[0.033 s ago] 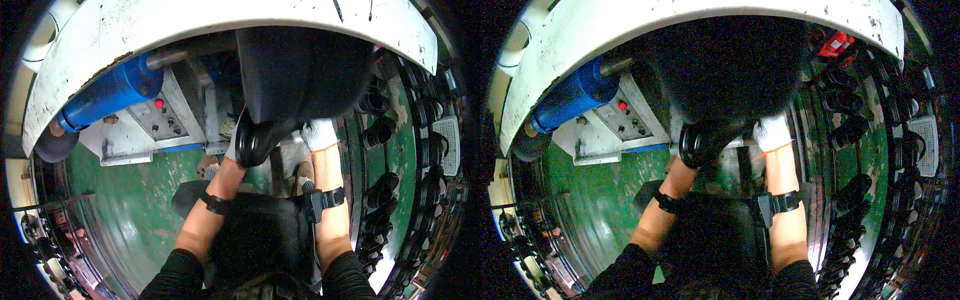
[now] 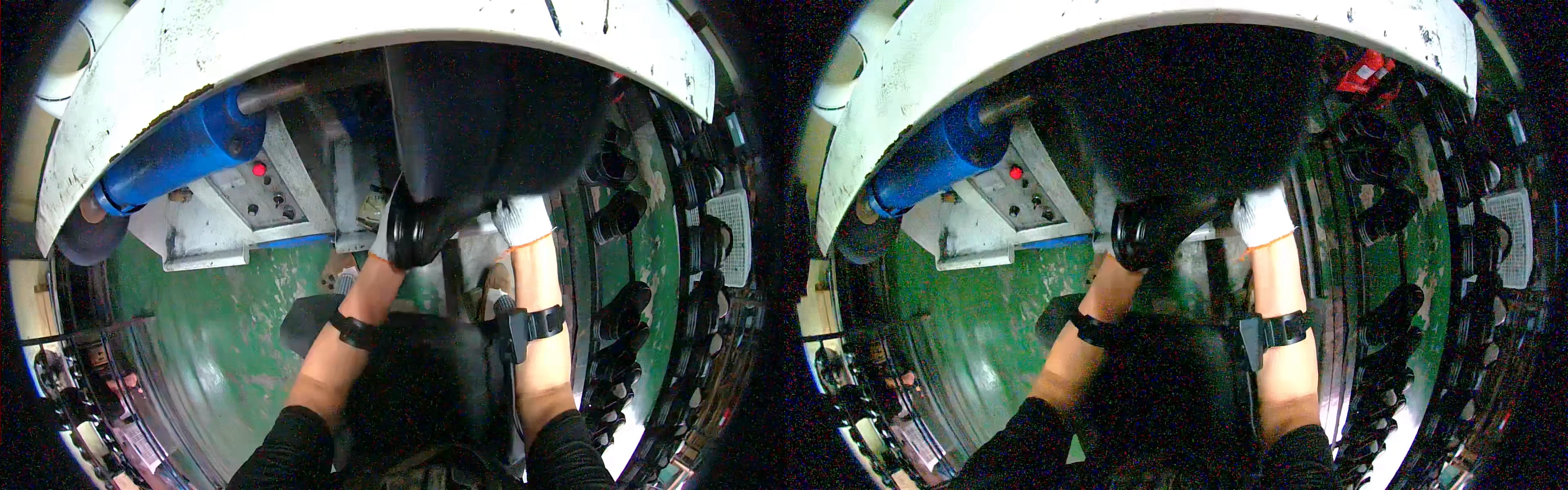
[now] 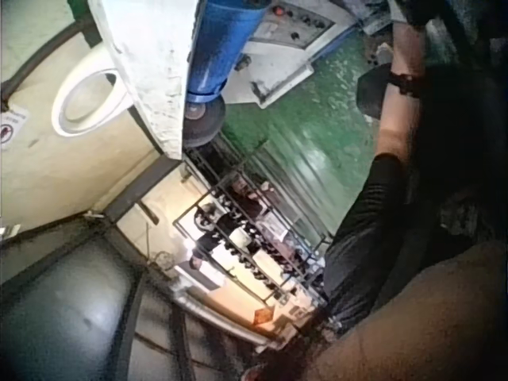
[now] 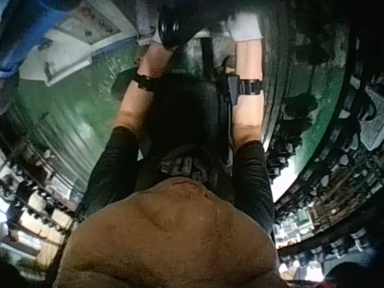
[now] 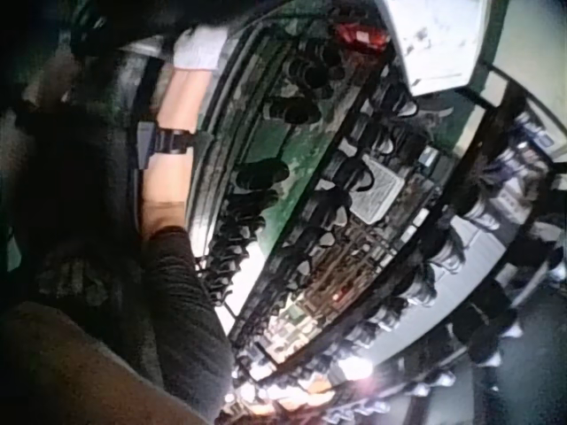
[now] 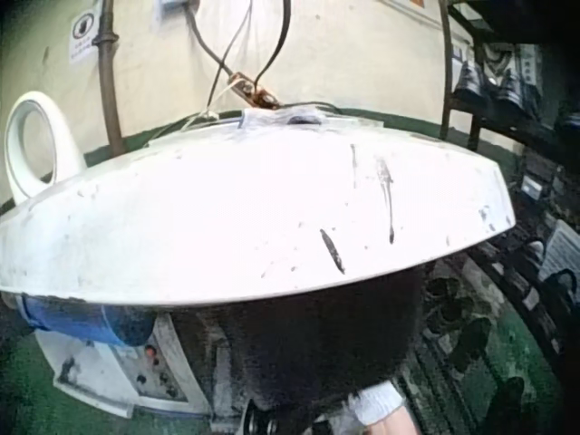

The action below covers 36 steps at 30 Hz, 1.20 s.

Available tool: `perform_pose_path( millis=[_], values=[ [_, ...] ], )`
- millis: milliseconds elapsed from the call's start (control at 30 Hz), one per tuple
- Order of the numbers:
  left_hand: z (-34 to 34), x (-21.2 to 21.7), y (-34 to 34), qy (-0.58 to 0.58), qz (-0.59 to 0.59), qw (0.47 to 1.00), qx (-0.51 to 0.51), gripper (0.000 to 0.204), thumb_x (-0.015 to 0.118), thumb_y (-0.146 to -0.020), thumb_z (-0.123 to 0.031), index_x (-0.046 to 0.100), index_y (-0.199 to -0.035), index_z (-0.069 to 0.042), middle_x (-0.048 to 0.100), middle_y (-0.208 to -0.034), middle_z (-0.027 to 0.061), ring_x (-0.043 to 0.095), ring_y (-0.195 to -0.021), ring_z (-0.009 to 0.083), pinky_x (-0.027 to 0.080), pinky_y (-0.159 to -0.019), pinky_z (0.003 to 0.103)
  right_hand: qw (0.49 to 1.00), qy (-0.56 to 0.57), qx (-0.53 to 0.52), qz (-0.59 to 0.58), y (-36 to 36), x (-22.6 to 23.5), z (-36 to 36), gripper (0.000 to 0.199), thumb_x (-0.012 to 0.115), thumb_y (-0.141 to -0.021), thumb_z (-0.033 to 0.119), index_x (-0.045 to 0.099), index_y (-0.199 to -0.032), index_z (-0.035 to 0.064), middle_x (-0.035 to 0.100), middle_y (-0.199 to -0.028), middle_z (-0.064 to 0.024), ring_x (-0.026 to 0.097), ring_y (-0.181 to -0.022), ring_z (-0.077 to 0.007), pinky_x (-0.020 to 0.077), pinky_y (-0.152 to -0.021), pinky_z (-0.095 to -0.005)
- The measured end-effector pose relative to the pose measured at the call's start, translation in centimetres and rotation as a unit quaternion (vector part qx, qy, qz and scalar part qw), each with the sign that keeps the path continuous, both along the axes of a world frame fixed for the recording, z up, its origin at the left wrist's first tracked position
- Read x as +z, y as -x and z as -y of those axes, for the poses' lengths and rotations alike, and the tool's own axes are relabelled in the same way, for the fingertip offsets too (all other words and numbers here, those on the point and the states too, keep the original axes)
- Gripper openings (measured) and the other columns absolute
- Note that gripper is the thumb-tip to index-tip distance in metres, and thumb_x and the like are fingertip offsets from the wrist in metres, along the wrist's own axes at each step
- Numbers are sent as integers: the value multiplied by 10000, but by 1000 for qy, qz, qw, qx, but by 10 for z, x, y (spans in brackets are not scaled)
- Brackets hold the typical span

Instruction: Polishing a black shoe using a large rotating buffing wheel machine.

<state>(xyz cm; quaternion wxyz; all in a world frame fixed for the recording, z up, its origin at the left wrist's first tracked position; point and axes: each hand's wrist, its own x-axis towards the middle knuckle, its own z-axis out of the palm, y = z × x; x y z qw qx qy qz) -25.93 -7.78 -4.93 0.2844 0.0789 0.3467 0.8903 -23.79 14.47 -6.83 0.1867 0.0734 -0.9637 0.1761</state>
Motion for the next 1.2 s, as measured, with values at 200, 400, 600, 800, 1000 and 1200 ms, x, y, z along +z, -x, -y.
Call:
perform_pose_path(
  millis=[200,400,600,800,1000,1200],
  values=[
    [-22,-71,28,-169,109,975,98,409,364,-968,-291,457,-1285,-48,526,-1273,135,505,-1144,290,411,-1007,417,995,-53,52,59,-6,18,-5,545,477,-775,-11,438,-1319,6,399,-1382,-221,318,-1312,-374,223,-1125,-405],
    [-19,-21,28,-224,58,970,78,379,356,-961,-266,493,-1258,-74,538,-1262,105,510,-1129,268,407,-995,393,988,-87,20,122,-11,28,1,515,556,-787,132,469,-1281,19,437,-1355,-176,388,-1252,-357,282,-1094,-411],
    [30,-1,41,138,-180,956,183,420,349,-954,-328,500,-1262,-87,535,-1272,100,501,-1149,254,392,-994,373,921,-382,60,53,-3,38,68,434,529,-826,228,563,-1222,53,551,-1262,-135,496,-1171,-290,366,-1015,-469],
    [24,25,41,-203,81,955,199,570,308,-945,-526,464,-1320,-126,512,-1308,75,463,-1198,260,339,-1038,379,994,-17,21,-104,-2,50,99,367,587,-706,215,682,-1046,115,607,-1144,-149,577,-1024,-333,429,-917,-512],
    [33,16,41,-205,81,949,226,613,340,-926,-576,447,-1341,-139,475,-1351,65,448,-1215,269,322,-1058,390,992,-3,7,-123,1,70,119,448,591,-689,287,643,-1102,121,591,-1155,-171,551,-1032,-393,426,-918,-497],
    [26,20,43,-178,102,951,230,585,373,-925,-554,462,-1333,-144,498,-1330,59,467,-1200,279,355,-1039,405,991,-48,-50,-111,6,70,122,549,569,-784,392,554,-1243,92,468,-1343,-179,437,-1225,-376,328,-1037,-485]
  ],
)
